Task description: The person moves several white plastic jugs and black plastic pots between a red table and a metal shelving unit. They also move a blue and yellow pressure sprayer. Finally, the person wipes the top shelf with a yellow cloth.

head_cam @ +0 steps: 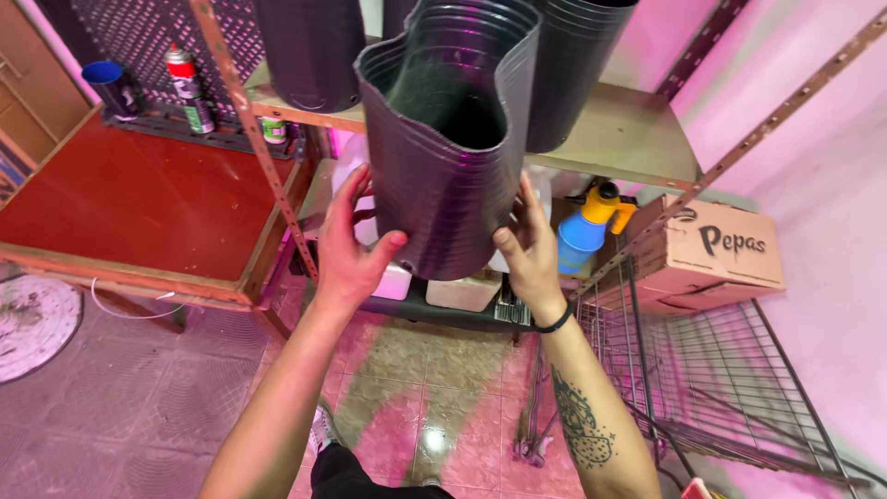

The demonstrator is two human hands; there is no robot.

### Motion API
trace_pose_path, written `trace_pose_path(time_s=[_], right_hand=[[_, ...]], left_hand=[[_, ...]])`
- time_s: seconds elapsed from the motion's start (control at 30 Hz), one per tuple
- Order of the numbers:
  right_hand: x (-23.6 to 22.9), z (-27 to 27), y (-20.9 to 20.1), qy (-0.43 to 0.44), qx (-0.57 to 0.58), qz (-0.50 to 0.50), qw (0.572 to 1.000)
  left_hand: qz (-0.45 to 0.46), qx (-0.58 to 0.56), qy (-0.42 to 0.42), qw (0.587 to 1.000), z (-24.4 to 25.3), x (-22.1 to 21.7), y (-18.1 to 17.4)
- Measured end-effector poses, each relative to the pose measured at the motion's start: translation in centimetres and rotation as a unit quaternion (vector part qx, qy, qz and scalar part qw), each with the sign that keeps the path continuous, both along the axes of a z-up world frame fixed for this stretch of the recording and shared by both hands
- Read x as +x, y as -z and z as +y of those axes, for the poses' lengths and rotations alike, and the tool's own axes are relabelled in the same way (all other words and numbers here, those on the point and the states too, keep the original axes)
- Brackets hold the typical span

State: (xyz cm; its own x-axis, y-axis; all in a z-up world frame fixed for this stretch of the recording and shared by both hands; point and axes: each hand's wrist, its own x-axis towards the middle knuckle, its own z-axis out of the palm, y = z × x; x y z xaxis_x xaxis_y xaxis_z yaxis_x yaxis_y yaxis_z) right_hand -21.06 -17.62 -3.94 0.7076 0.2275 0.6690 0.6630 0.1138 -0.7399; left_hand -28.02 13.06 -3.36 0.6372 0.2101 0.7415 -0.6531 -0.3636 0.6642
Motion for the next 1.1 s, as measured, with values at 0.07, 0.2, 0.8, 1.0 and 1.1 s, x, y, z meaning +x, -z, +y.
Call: trace_pose_path(time_s=[0.07,0.2,0.8,1.0,1.1], right_hand=[[-0.5,-4.0,-1.6,0.034,-0.009,-0.019,0.999],[0.4,-11.6,-2.3,0.089,-0.003,-0.063,0.994],[7.2,-30.0,-4.3,0.184,-0.031,-0.021,0.982],[9.6,-29.8,-4.1,0.199,-0.044,-0.004,0.979],[11.8,-30.0,-4.0,0.194,-0.037,0.003,0.980]], left_hand=[[-0.016,0.011,0.024,1.000,-3.6,2.1,-1.4],[-0.041,0.037,0.079,0.995,-10.5,5.3,-4.8],[0.067,0.146,0.247,0.956,-28.7,20.0,-7.0],[0.103,0.147,0.247,0.952,-30.5,22.9,-6.3],[0.093,0.155,0.235,0.955,-31.4,24.8,-5.8]])
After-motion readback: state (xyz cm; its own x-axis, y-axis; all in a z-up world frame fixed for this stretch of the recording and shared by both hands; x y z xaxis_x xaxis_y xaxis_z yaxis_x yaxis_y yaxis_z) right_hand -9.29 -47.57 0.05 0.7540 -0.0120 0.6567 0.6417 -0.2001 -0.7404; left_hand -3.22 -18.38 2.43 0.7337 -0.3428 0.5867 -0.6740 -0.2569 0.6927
